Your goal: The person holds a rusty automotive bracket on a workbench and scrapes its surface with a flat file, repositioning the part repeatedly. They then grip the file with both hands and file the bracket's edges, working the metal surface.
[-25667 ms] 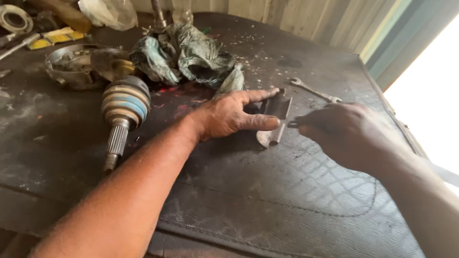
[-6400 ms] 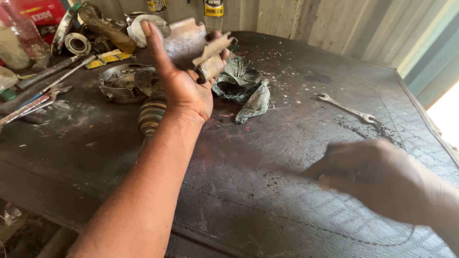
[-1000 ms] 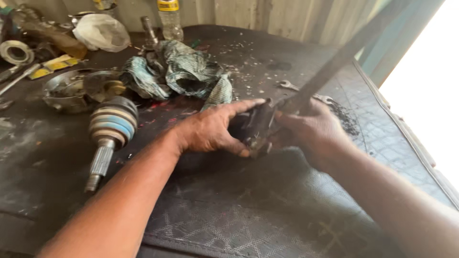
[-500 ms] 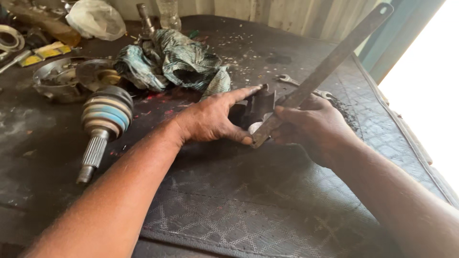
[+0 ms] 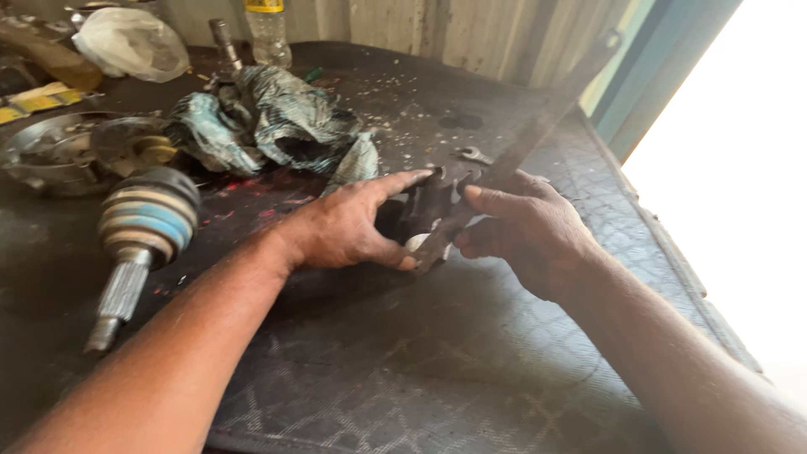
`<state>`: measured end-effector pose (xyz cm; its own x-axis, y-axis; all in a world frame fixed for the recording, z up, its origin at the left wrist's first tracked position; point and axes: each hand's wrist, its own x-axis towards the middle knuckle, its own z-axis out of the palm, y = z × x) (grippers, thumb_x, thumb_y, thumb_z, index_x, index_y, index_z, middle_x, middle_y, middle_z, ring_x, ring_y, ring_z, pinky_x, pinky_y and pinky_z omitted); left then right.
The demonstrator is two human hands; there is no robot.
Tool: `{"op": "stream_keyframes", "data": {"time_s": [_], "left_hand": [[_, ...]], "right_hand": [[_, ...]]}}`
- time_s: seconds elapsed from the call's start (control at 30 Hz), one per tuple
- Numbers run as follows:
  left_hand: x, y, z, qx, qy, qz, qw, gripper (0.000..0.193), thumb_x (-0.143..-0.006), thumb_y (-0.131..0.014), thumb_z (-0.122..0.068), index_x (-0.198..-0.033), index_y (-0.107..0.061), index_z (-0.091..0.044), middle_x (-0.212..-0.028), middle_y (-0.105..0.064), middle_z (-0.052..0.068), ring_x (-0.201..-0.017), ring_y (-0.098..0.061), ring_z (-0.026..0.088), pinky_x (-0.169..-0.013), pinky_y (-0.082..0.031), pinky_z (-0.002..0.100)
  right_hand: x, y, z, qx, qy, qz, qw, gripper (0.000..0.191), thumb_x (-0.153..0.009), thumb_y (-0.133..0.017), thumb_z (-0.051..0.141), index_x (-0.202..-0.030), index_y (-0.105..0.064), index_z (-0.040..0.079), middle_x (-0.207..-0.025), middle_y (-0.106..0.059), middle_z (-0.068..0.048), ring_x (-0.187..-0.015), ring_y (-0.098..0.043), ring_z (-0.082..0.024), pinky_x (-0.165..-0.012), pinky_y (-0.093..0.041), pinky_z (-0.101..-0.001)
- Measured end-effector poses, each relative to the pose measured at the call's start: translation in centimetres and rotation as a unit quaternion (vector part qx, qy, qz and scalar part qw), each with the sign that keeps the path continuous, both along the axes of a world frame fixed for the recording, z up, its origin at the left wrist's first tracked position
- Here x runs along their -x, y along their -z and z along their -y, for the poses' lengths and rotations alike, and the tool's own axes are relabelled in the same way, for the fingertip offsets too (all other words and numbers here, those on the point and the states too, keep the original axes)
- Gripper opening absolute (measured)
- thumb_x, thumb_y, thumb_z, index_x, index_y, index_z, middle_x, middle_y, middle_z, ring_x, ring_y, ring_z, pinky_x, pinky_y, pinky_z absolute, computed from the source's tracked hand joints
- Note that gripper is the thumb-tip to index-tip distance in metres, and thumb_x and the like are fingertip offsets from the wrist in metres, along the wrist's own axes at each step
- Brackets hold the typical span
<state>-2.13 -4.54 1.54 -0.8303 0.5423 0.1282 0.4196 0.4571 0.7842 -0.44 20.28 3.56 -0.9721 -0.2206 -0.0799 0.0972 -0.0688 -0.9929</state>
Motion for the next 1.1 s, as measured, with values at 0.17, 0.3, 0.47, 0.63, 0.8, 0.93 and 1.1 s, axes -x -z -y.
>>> {"op": "stream_keyframes", "data": {"time_s": [0.17, 0.3, 0.47, 0.63, 0.8, 0.93, 1.1], "left_hand": [[0.0, 0.1, 0.0, -0.016, 0.01, 0.01, 1.0, 0.112, -0.056, -0.089, -0.026, -0.156, -0.04, -0.015, -0.131, -0.072, 0.008, -0.12, -0.067, 0.018, -0.107, -0.047, 0.03], [0.0, 0.3, 0.4, -0.014, 0.026, -0.024, 0.999, 0.109, -0.06, -0.09, -0.028, -0.157, -0.042, -0.013, -0.132, -0.072, 0.01, -0.121, -0.066, 0.019, -0.107, -0.048, 0.031], [0.1, 0.4, 0.4, -0.041, 0.054, 0.0, 0.998, 0.112, -0.061, -0.091, -0.026, -0.158, -0.038, -0.014, -0.144, -0.064, 0.009, -0.13, -0.06, 0.017, -0.113, -0.043, 0.03], [0.1, 0.6, 0.6, -0.036, 0.051, 0.001, 0.998, 0.111, -0.062, -0.092, -0.025, -0.159, -0.037, -0.015, -0.145, -0.064, 0.008, -0.13, -0.06, 0.017, -0.113, -0.042, 0.03], [0.1, 0.8, 0.6, -0.054, 0.055, 0.026, 0.997, 0.112, -0.062, -0.092, -0.025, -0.159, -0.037, -0.015, -0.145, -0.065, 0.009, -0.131, -0.06, 0.018, -0.114, -0.043, 0.031], [0.2, 0.8, 0.6, -0.03, 0.021, 0.029, 0.999, 0.114, -0.058, -0.093, -0.026, -0.158, -0.038, -0.016, -0.144, -0.063, 0.009, -0.133, -0.058, 0.018, -0.113, -0.042, 0.031], [0.4, 1.0, 0.9, -0.018, 0.037, -0.038, 0.998, 0.109, -0.06, -0.095, -0.026, -0.155, -0.043, -0.011, -0.15, -0.059, 0.01, -0.135, -0.057, 0.019, -0.116, -0.04, 0.032]], "right_hand": [[0.1, -0.7, -0.6, -0.04, 0.129, 0.033, 0.99, 0.038, -0.093, -0.069, 0.025, -0.12, -0.063, -0.001, -0.093, -0.074, -0.018, -0.074, -0.068, -0.026, -0.066, -0.057, -0.0386], [0.5, -1.2, -1.2, -0.029, 0.147, -0.008, 0.989, 0.035, -0.095, -0.068, 0.017, -0.122, -0.061, -0.005, -0.097, -0.071, -0.019, -0.076, -0.069, -0.026, -0.069, -0.057, -0.0396], [1.0, -1.9, -2.9, -0.016, 0.261, 0.008, 0.965, 0.036, -0.096, -0.067, 0.018, -0.125, -0.061, -0.003, -0.105, -0.071, -0.015, -0.09, -0.074, -0.024, -0.086, -0.06, -0.0359], [0.5, -1.8, -2.7, -0.051, 0.178, 0.009, 0.983, 0.034, -0.093, -0.064, 0.01, -0.125, -0.062, -0.003, -0.11, -0.071, -0.017, -0.095, -0.075, -0.026, -0.089, -0.061, -0.0353], [0.0, -2.9, -2.0, -0.059, 0.214, 0.051, 0.974, 0.033, -0.094, -0.063, 0.009, -0.126, -0.064, -0.001, -0.114, -0.071, -0.018, -0.1, -0.075, -0.022, -0.089, -0.056, -0.0282], [-0.1, -2.9, -1.2, -0.055, 0.254, 0.082, 0.962, 0.033, -0.097, -0.063, 0.013, -0.127, -0.066, 0.001, -0.113, -0.074, -0.02, -0.099, -0.076, -0.022, -0.088, -0.055, -0.0274], [0.0, -2.6, -1.0, -0.048, 0.205, 0.039, 0.977, 0.032, -0.095, -0.061, 0.01, -0.125, -0.062, -0.002, -0.112, -0.071, -0.018, -0.093, -0.074, -0.028, -0.083, -0.06, -0.035]]}}
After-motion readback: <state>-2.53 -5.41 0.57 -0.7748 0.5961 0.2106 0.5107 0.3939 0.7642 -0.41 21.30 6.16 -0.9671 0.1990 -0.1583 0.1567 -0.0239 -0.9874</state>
